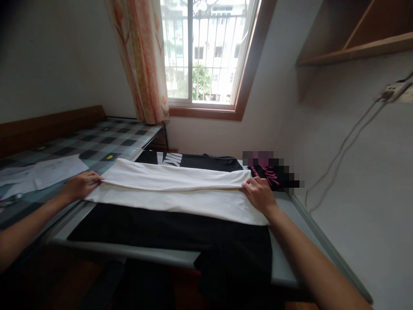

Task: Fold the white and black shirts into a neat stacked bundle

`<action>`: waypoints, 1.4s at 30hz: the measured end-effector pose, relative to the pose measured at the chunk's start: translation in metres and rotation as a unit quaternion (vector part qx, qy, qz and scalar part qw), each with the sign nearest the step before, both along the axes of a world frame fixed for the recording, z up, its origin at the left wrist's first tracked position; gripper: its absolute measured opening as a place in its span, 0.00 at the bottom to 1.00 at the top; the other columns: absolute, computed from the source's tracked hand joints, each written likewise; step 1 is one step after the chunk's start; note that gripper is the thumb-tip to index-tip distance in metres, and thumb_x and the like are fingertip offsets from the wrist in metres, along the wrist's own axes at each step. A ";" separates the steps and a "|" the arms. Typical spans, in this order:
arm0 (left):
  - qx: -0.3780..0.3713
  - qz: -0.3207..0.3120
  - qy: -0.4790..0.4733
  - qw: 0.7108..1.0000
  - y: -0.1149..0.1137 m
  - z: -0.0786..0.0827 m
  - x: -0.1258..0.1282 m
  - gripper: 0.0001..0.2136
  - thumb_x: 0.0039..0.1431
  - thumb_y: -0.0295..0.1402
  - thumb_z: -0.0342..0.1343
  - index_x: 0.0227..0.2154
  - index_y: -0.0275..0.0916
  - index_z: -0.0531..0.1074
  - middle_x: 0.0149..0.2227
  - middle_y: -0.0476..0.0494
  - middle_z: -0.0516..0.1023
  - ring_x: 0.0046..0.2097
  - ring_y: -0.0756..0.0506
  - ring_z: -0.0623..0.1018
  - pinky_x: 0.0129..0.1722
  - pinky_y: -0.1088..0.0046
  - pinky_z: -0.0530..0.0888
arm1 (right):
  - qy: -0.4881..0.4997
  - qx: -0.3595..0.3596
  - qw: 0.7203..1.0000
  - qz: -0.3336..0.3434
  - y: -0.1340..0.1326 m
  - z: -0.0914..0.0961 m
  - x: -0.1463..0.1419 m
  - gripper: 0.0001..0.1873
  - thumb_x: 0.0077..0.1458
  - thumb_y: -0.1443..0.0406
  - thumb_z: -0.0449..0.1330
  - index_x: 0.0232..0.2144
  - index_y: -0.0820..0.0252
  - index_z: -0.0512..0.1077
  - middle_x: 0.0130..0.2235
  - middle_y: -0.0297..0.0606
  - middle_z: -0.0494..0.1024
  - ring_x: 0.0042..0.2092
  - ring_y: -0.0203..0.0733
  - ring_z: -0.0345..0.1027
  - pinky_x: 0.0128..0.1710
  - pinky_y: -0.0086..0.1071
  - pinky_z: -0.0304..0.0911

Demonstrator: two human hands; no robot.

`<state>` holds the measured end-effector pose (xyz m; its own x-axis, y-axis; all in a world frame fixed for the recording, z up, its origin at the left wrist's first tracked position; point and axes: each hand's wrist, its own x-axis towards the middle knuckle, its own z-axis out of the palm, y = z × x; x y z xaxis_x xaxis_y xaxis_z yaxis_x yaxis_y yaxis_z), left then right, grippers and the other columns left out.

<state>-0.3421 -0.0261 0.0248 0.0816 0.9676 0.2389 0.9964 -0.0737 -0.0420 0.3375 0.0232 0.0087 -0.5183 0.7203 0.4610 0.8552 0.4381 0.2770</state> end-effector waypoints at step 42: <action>0.013 -0.174 0.095 0.980 0.020 -0.021 0.057 0.18 0.62 0.39 0.42 0.36 0.39 0.76 0.38 0.38 0.76 0.39 0.39 0.75 0.40 0.64 0.69 | -0.102 -0.053 0.993 -0.037 -0.022 0.013 -0.011 0.14 0.62 0.67 0.49 0.35 0.59 0.76 0.37 0.46 0.74 0.43 0.50 0.59 0.45 0.41 0.46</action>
<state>-0.2847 -0.0064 0.0042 0.4504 0.8675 0.2110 0.8854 -0.4037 -0.2304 0.3261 0.0007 0.0220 -0.5367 0.7987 0.2720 0.8171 0.4117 0.4035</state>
